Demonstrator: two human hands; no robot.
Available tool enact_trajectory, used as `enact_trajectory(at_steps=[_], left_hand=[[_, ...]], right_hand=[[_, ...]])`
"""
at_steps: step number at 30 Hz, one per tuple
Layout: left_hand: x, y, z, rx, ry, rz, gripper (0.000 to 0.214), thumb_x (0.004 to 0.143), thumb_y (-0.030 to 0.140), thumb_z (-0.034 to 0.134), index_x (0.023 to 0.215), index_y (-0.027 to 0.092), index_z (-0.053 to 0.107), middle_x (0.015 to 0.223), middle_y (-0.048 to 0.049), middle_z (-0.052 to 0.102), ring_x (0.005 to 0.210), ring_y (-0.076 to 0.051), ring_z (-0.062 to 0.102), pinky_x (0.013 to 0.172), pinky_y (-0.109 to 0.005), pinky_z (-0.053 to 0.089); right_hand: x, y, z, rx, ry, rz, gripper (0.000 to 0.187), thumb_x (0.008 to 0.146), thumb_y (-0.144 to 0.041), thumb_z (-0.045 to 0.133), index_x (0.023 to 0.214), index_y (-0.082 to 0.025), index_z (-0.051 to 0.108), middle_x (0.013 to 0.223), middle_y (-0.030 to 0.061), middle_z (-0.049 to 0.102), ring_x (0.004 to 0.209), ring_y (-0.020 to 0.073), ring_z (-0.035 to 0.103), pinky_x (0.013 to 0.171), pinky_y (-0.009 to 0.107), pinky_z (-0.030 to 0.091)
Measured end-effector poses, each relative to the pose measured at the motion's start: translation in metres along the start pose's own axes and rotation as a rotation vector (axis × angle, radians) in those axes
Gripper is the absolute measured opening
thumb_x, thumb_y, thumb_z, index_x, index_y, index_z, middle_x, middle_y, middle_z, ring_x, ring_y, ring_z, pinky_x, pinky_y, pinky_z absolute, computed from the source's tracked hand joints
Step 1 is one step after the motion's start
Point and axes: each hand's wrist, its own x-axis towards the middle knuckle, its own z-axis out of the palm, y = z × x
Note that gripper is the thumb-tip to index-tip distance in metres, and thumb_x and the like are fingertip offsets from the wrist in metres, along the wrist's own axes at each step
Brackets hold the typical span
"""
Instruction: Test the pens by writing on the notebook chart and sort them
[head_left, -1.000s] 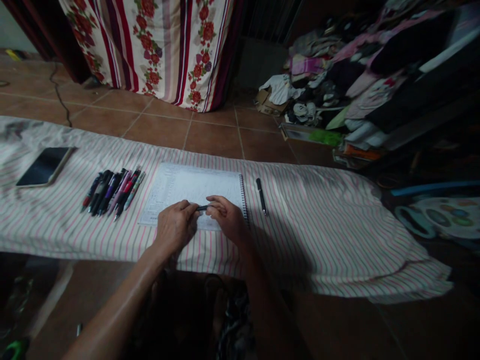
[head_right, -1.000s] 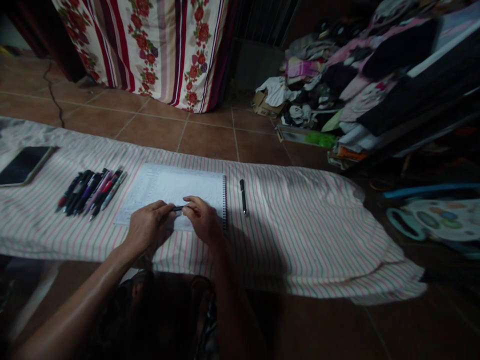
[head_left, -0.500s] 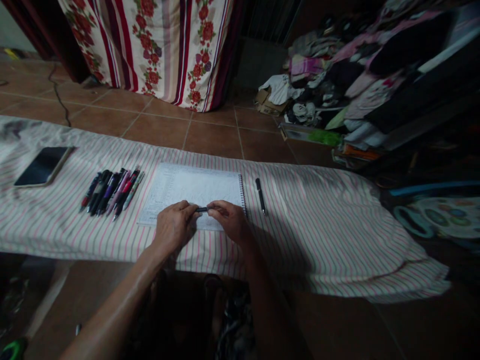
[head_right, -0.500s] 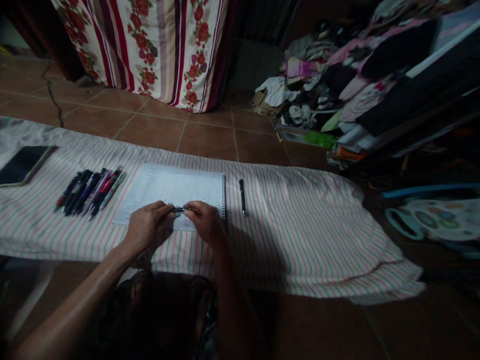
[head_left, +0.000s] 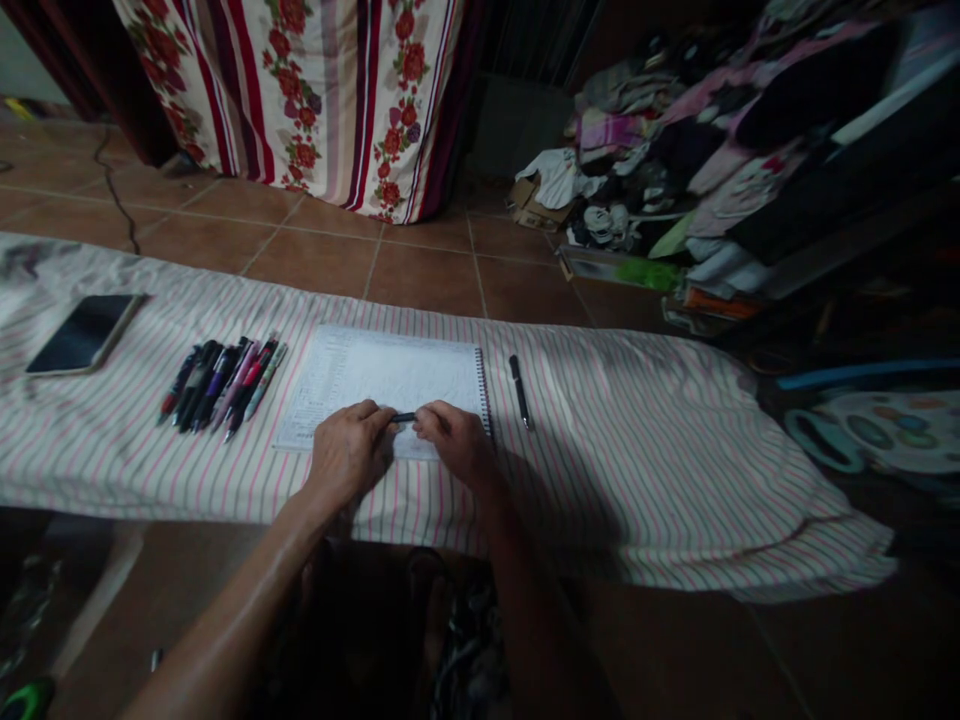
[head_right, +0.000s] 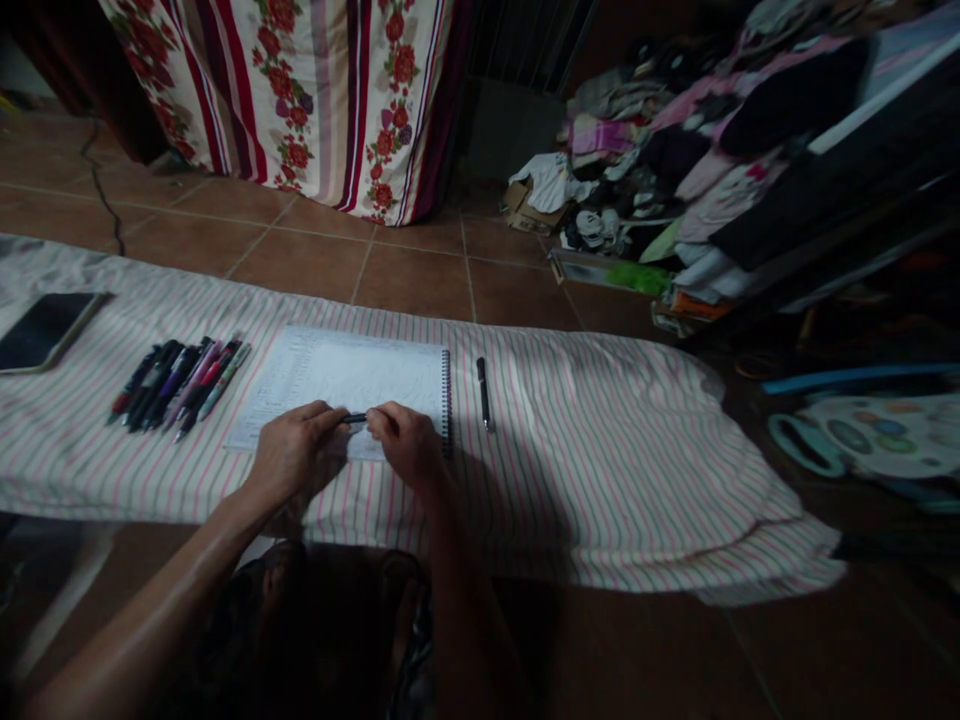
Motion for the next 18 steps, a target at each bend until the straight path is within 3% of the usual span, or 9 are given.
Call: enact_trajectory(at_steps=[3,6,12,18], left_hand=[[0.0008,-0.0032,0.0008,-0.013,-0.009,-0.022,0.027,0.087,0.032,0.040,0.096,0.023,0.064,0.079,-0.0018,0.062,0.071,-0.017,0.057,0.058,-0.026,0.036],[0.0012,-0.0038,0.0009,-0.002,-0.022,-0.030,0.028,0.087,0.033,0.040,0.096,0.023,0.064,0.078,-0.0018,0.062,0.071,-0.017,0.057,0.058,-0.026,0.035],[0.0005,0.0005,-0.0003,0.031,-0.034,-0.018,0.028,0.088,0.032,0.039,0.095,0.023,0.064,0.080,-0.0029,0.063,0.073,-0.017,0.057,0.060,-0.027,0.035],[-0.0002,0.0007,-0.0015,0.025,-0.043,-0.012,0.030,0.088,0.032,0.037,0.096,0.022,0.064,0.082,-0.0037,0.063,0.075,-0.018,0.057,0.061,-0.028,0.036]], right_hand=[[0.0014,0.0005,0.0004,0.136,0.015,0.002,0.015,0.078,-0.031,0.053,0.088,-0.021,0.061,0.080,0.0009,0.068,0.077,0.0142,0.064,0.069,0.024,0.048],[0.0026,-0.0002,-0.0001,0.197,0.020,0.021,0.013,0.074,-0.024,0.056,0.086,-0.020,0.061,0.080,0.0008,0.067,0.077,0.0139,0.064,0.070,0.024,0.048],[0.0016,-0.0003,0.0004,0.132,0.003,0.063,0.013,0.075,-0.024,0.052,0.083,-0.019,0.061,0.071,-0.0005,0.064,0.067,0.0138,0.062,0.062,0.024,0.045],[0.0008,-0.0004,0.0004,0.044,-0.005,-0.005,0.012,0.077,-0.023,0.049,0.082,-0.020,0.059,0.073,-0.0009,0.063,0.071,0.0139,0.059,0.065,0.025,0.044]])
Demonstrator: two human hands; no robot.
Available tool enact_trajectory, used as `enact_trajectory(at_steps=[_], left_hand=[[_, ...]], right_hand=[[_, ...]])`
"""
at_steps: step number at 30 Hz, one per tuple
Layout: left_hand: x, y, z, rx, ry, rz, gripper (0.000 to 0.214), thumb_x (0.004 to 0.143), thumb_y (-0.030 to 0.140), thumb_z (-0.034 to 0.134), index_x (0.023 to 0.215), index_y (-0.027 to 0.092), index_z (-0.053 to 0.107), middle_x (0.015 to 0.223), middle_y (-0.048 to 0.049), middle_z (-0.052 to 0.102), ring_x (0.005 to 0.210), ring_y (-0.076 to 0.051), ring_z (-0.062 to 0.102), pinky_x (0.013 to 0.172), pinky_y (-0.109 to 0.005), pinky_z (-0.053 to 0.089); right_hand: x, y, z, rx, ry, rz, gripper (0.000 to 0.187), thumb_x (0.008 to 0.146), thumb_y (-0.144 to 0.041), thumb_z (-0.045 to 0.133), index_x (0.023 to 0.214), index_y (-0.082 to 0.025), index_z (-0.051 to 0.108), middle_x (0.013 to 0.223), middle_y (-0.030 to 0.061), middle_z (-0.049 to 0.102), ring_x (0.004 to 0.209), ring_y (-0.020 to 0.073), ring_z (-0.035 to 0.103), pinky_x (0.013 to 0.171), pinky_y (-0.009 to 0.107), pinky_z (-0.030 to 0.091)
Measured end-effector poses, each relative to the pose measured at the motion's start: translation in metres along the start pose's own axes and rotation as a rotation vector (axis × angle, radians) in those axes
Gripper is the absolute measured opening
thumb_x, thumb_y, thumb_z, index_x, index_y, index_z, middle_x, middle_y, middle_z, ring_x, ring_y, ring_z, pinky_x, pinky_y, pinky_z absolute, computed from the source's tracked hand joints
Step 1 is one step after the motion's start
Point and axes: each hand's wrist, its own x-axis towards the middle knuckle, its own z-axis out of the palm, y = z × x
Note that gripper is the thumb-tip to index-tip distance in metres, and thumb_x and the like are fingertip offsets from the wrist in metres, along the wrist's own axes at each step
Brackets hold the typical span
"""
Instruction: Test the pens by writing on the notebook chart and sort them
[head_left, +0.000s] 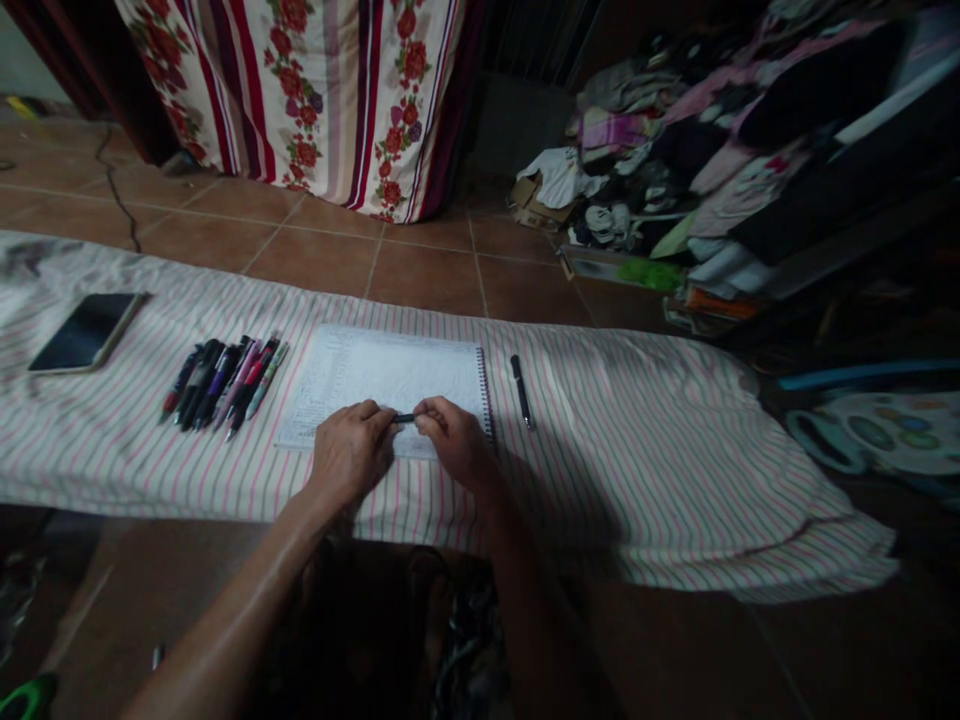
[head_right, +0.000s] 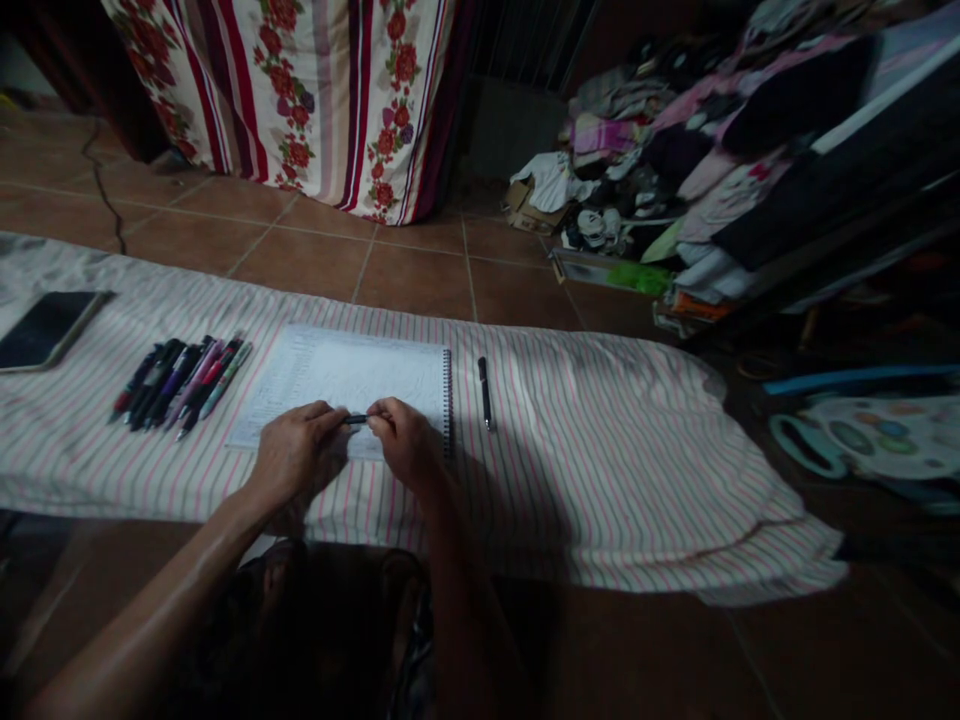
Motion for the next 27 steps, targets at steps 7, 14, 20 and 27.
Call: enact_trajectory(at_steps=[7,14,20,27], left_hand=[[0.0017,-0.0035,-0.0008,-0.102,-0.031,-0.050,0.034,0.088,0.035,0.034,0.097,0.022,0.064,0.082,-0.0028,0.062,0.070,-0.015,0.057,0.056,-0.025,0.035],[0.0008,0.0002,0.0003,-0.051,-0.028,-0.042,0.030,0.086,0.035,0.039,0.095,0.023,0.065,0.080,-0.0029,0.063,0.070,-0.016,0.057,0.055,-0.025,0.034],[0.0009,-0.0001,0.0005,-0.085,-0.014,-0.047,0.032,0.087,0.033,0.036,0.096,0.022,0.065,0.082,-0.0028,0.063,0.071,-0.016,0.058,0.056,-0.025,0.034],[0.0019,-0.0006,0.0027,-0.125,-0.014,-0.057,0.036,0.089,0.036,0.033,0.097,0.021,0.064,0.082,-0.0033,0.063,0.070,-0.017,0.058,0.055,-0.025,0.036]], right_hand=[[0.0014,-0.0019,-0.0014,0.168,-0.003,0.033,0.014,0.073,-0.025,0.055,0.084,-0.019,0.061,0.076,-0.0006,0.065,0.074,0.0135,0.062,0.069,0.024,0.047],[-0.0001,0.0009,-0.0023,0.053,0.006,0.020,0.013,0.074,-0.024,0.053,0.081,-0.020,0.062,0.070,-0.0008,0.064,0.068,0.0137,0.061,0.062,0.024,0.045],[0.0007,-0.0015,-0.0022,0.116,0.012,0.017,0.012,0.074,-0.023,0.053,0.082,-0.020,0.061,0.074,-0.0010,0.065,0.071,0.0132,0.061,0.065,0.023,0.045],[0.0013,-0.0037,-0.0021,0.160,0.033,0.041,0.012,0.074,-0.025,0.054,0.082,-0.019,0.060,0.072,-0.0011,0.065,0.070,0.0141,0.063,0.064,0.024,0.047]])
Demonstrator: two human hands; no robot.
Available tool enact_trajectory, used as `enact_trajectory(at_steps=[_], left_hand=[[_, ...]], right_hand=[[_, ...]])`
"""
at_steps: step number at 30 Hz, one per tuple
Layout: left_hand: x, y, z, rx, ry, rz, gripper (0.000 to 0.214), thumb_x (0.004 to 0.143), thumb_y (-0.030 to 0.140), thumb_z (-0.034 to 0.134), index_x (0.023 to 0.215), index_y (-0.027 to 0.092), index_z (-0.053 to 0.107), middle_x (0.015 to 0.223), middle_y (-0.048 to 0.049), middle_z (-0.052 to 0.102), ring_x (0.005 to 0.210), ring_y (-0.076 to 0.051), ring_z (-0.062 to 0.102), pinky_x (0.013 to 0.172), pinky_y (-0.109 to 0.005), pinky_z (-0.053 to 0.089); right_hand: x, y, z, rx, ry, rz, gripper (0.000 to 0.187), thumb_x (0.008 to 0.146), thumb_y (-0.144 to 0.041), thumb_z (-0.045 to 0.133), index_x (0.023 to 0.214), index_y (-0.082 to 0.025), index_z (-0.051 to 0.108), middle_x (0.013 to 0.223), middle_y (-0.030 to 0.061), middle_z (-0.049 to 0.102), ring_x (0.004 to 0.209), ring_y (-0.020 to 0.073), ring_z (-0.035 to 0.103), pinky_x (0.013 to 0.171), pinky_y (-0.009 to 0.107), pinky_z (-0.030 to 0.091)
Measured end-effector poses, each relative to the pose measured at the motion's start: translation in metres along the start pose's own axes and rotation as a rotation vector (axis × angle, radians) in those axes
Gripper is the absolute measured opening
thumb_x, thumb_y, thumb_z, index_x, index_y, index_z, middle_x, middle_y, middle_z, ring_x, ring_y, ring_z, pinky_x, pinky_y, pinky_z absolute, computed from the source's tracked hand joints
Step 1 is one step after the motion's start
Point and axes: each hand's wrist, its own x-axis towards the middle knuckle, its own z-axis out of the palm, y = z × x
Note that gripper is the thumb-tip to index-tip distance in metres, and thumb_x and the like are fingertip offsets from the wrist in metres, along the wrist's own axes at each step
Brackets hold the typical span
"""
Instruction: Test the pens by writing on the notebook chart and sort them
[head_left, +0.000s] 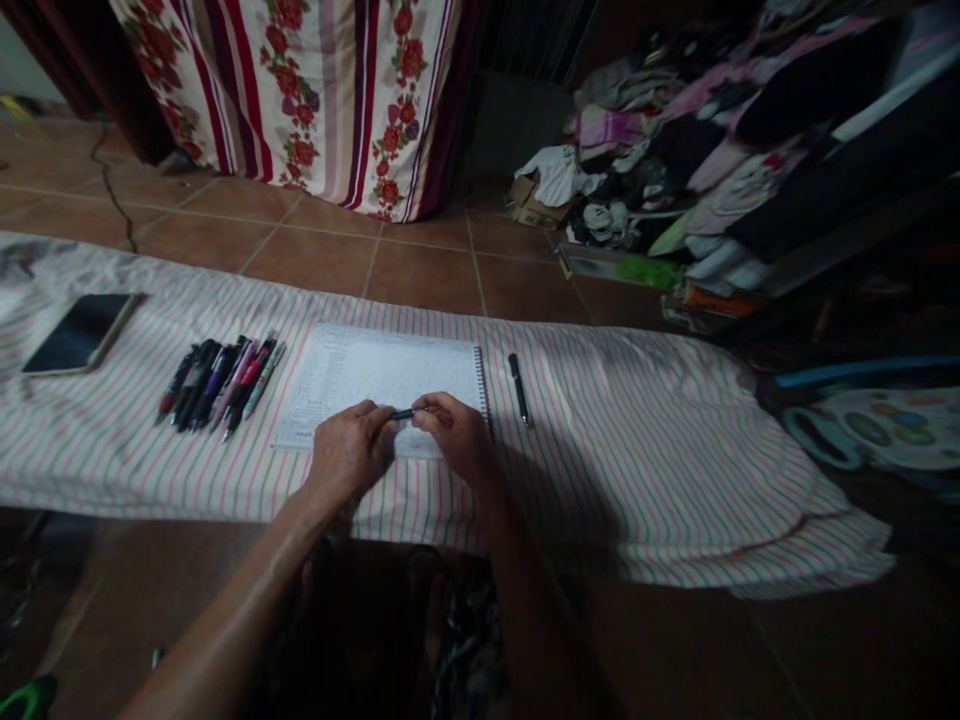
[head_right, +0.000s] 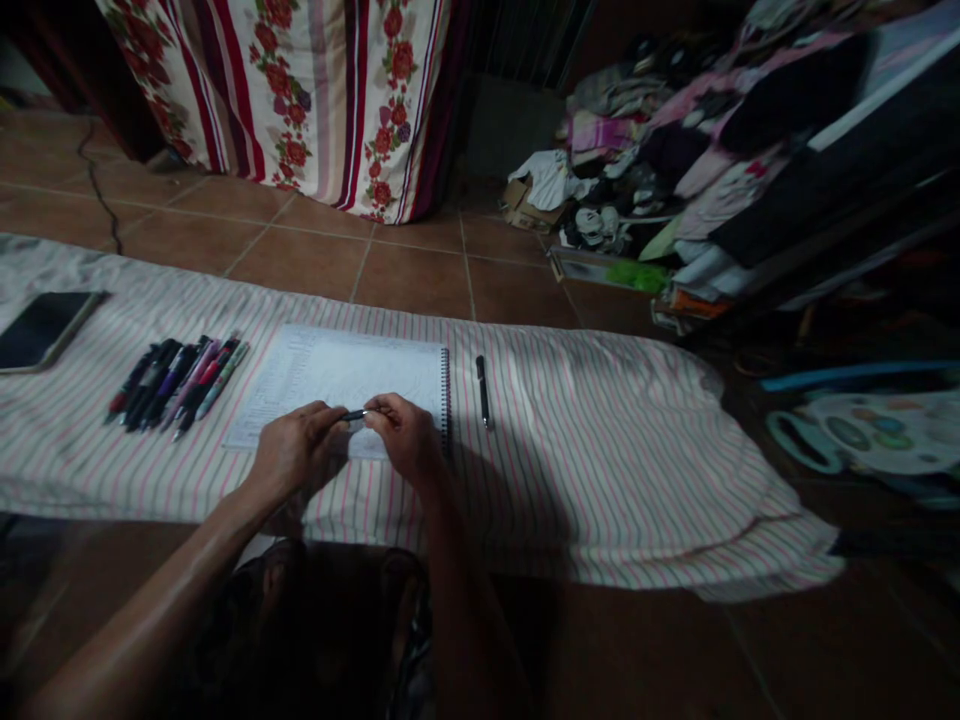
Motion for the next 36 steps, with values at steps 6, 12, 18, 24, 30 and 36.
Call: enact_trajectory(at_steps=[6,12,18,24,30,36], left_hand=[[0.000,0.000,0.001,-0.054,0.029,0.034,0.034,0.089,0.036,0.034,0.099,0.022,0.062,0.080,-0.0027,0.061,0.073,-0.015,0.057,0.060,-0.024,0.039],[0.001,0.001,0.002,-0.140,0.110,0.005,0.035,0.089,0.038,0.035,0.106,0.023,0.061,0.089,-0.0046,0.060,0.083,-0.017,0.056,0.069,-0.027,0.043],[0.000,0.006,0.007,-0.184,0.220,-0.103,0.035,0.089,0.037,0.036,0.107,0.023,0.062,0.097,-0.0079,0.056,0.088,-0.020,0.054,0.076,-0.033,0.045],[0.001,0.007,0.008,-0.150,0.241,-0.155,0.034,0.088,0.039,0.038,0.109,0.025,0.062,0.099,-0.0091,0.056,0.090,-0.022,0.052,0.078,-0.037,0.044],[0.001,0.009,0.002,-0.175,0.236,-0.198,0.034,0.087,0.042,0.040,0.105,0.025,0.063,0.094,-0.0078,0.057,0.087,-0.021,0.051,0.075,-0.035,0.044],[0.001,0.009,0.003,-0.217,0.231,-0.221,0.034,0.086,0.042,0.042,0.102,0.023,0.065,0.091,-0.0073,0.056,0.086,-0.020,0.052,0.074,-0.033,0.045]], right_hand=[[0.002,-0.001,0.005,0.234,0.010,0.005,0.012,0.077,-0.029,0.051,0.083,-0.020,0.054,0.081,0.0018,0.067,0.074,0.0150,0.066,0.069,0.028,0.053],[0.001,-0.003,0.006,0.167,0.036,0.000,0.010,0.079,-0.029,0.049,0.083,-0.020,0.053,0.077,0.0011,0.066,0.071,0.0156,0.067,0.068,0.028,0.054],[-0.001,-0.010,0.010,0.055,0.103,-0.090,0.009,0.081,-0.028,0.049,0.086,-0.023,0.055,0.084,0.0002,0.068,0.079,0.0151,0.067,0.074,0.027,0.052],[-0.003,-0.016,0.009,0.025,0.120,-0.135,0.012,0.083,-0.028,0.048,0.089,-0.022,0.057,0.087,0.0015,0.068,0.082,0.0154,0.066,0.077,0.027,0.050],[-0.003,-0.016,0.009,0.057,0.115,-0.130,0.013,0.083,-0.028,0.048,0.090,-0.022,0.056,0.090,0.0017,0.068,0.082,0.0152,0.066,0.077,0.028,0.051],[-0.002,-0.013,0.010,0.103,0.110,-0.125,0.011,0.082,-0.027,0.048,0.089,-0.022,0.055,0.090,0.0017,0.068,0.081,0.0145,0.066,0.075,0.027,0.052]])
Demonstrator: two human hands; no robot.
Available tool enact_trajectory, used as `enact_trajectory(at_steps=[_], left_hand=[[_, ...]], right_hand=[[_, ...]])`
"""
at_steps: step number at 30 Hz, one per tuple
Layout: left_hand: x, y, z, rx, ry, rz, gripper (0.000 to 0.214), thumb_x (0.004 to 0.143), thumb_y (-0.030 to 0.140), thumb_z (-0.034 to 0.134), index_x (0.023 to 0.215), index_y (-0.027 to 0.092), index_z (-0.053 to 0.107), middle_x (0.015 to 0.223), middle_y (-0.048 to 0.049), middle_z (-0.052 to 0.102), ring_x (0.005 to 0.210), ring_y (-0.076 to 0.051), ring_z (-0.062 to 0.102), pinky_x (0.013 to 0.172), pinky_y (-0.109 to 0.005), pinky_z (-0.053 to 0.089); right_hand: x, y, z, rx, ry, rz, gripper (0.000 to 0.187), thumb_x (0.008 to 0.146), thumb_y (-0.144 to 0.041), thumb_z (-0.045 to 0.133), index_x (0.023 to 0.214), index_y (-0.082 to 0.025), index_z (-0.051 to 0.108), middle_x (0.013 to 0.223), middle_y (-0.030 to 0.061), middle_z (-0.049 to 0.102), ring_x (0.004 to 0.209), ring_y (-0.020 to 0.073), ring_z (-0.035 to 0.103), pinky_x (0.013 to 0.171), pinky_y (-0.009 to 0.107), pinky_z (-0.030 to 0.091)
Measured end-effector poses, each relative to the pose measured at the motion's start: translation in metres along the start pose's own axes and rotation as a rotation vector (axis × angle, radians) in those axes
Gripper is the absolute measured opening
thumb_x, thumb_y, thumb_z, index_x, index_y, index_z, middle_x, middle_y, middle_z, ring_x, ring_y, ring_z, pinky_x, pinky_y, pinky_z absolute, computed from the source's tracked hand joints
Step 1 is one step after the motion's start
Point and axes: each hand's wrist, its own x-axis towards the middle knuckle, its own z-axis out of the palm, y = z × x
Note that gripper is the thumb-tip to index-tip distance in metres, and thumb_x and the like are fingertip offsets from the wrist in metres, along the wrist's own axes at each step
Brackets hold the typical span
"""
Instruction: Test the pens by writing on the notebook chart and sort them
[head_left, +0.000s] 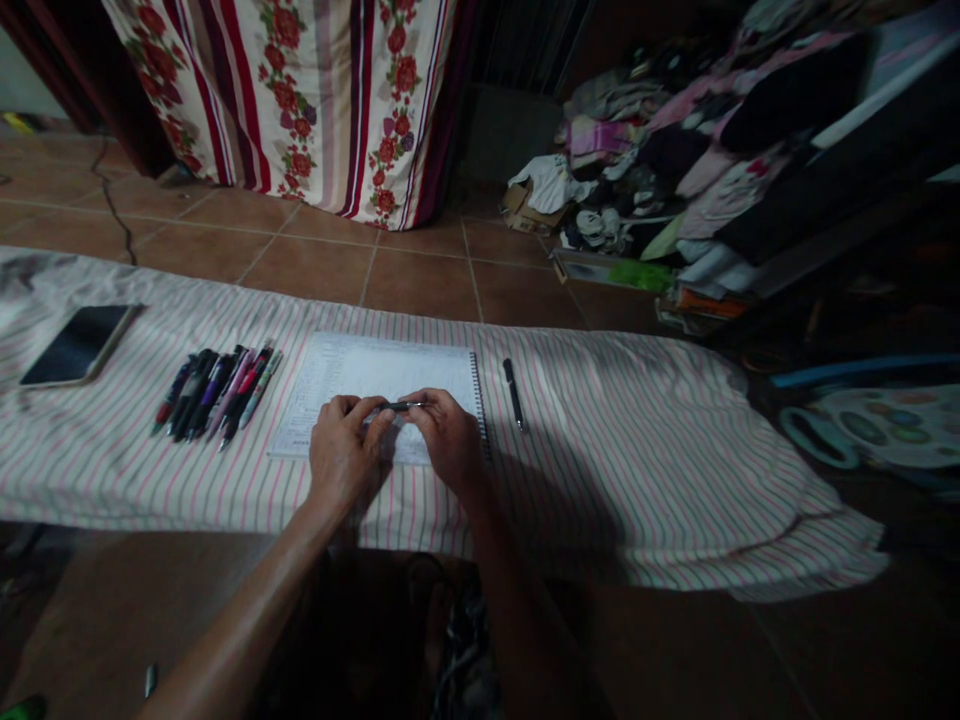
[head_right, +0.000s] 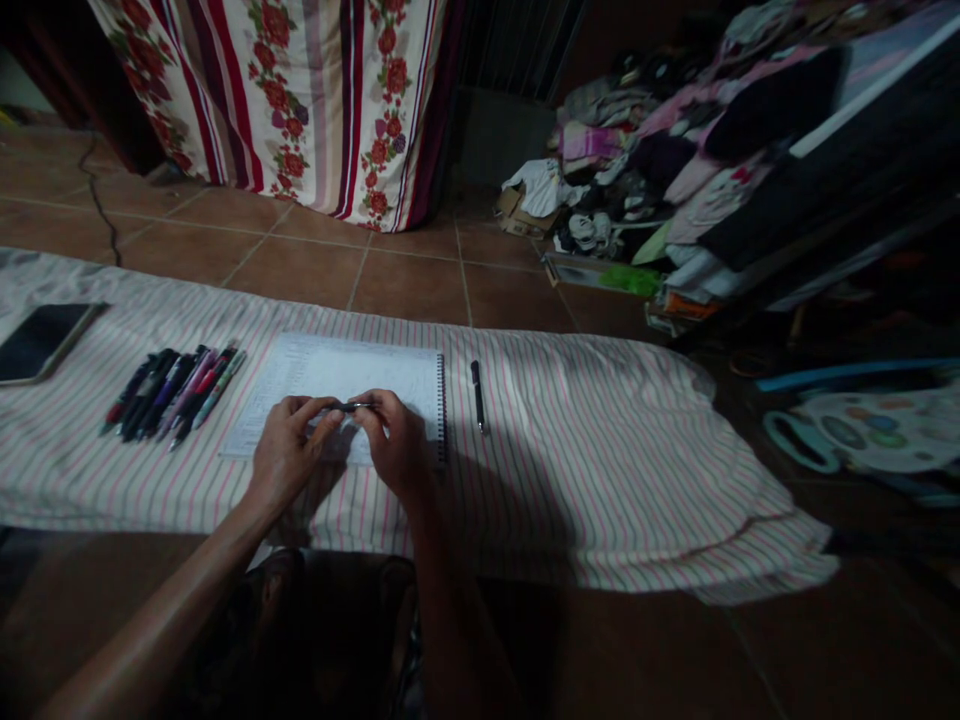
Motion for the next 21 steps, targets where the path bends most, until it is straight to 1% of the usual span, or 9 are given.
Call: enact_trajectory(at_steps=[6,12,15,18,21], left_hand=[[0.0008,-0.0015,-0.0002,0.045,0.024,-0.004,0.035,0.085,0.045,0.043,0.101,0.025,0.067,0.090,-0.0068,0.056,0.083,-0.021,0.053,0.071,-0.033,0.044],[-0.0007,-0.0023,0.0006,-0.029,0.070,-0.019,0.032,0.083,0.043,0.048,0.095,0.023,0.069,0.094,-0.0059,0.053,0.079,-0.018,0.054,0.069,-0.031,0.044],[-0.0023,-0.0019,0.0022,-0.074,0.081,-0.016,0.032,0.083,0.042,0.047,0.094,0.021,0.069,0.096,-0.0064,0.051,0.080,-0.019,0.054,0.069,-0.031,0.045],[-0.0040,-0.0012,0.0047,-0.117,0.118,-0.017,0.032,0.082,0.042,0.047,0.092,0.020,0.069,0.097,-0.0067,0.050,0.079,-0.018,0.054,0.069,-0.031,0.046],[-0.0047,-0.0008,0.0067,-0.131,0.130,-0.033,0.031,0.082,0.041,0.048,0.093,0.020,0.069,0.095,-0.0065,0.051,0.079,-0.018,0.054,0.069,-0.032,0.047]], right_hand=[[-0.0010,0.0009,-0.0008,0.042,-0.014,0.004,0.011,0.082,-0.025,0.048,0.090,-0.021,0.055,0.089,0.0025,0.068,0.081,0.0148,0.067,0.075,0.028,0.053],[-0.0012,0.0026,0.0020,0.135,-0.008,0.029,0.012,0.081,-0.027,0.050,0.089,-0.019,0.055,0.087,0.0045,0.068,0.078,0.0160,0.067,0.074,0.030,0.054],[-0.0008,0.0034,0.0029,0.139,-0.006,0.027,0.012,0.081,-0.026,0.050,0.089,-0.019,0.055,0.087,0.0041,0.068,0.077,0.0151,0.067,0.074,0.029,0.054],[-0.0003,0.0040,0.0035,0.137,-0.002,0.013,0.011,0.081,-0.026,0.049,0.089,-0.020,0.055,0.086,0.0032,0.068,0.077,0.0145,0.067,0.073,0.028,0.054],[-0.0002,0.0042,0.0038,0.128,0.005,0.011,0.011,0.081,-0.026,0.050,0.088,-0.020,0.056,0.085,0.0026,0.068,0.077,0.0145,0.067,0.072,0.028,0.054]])
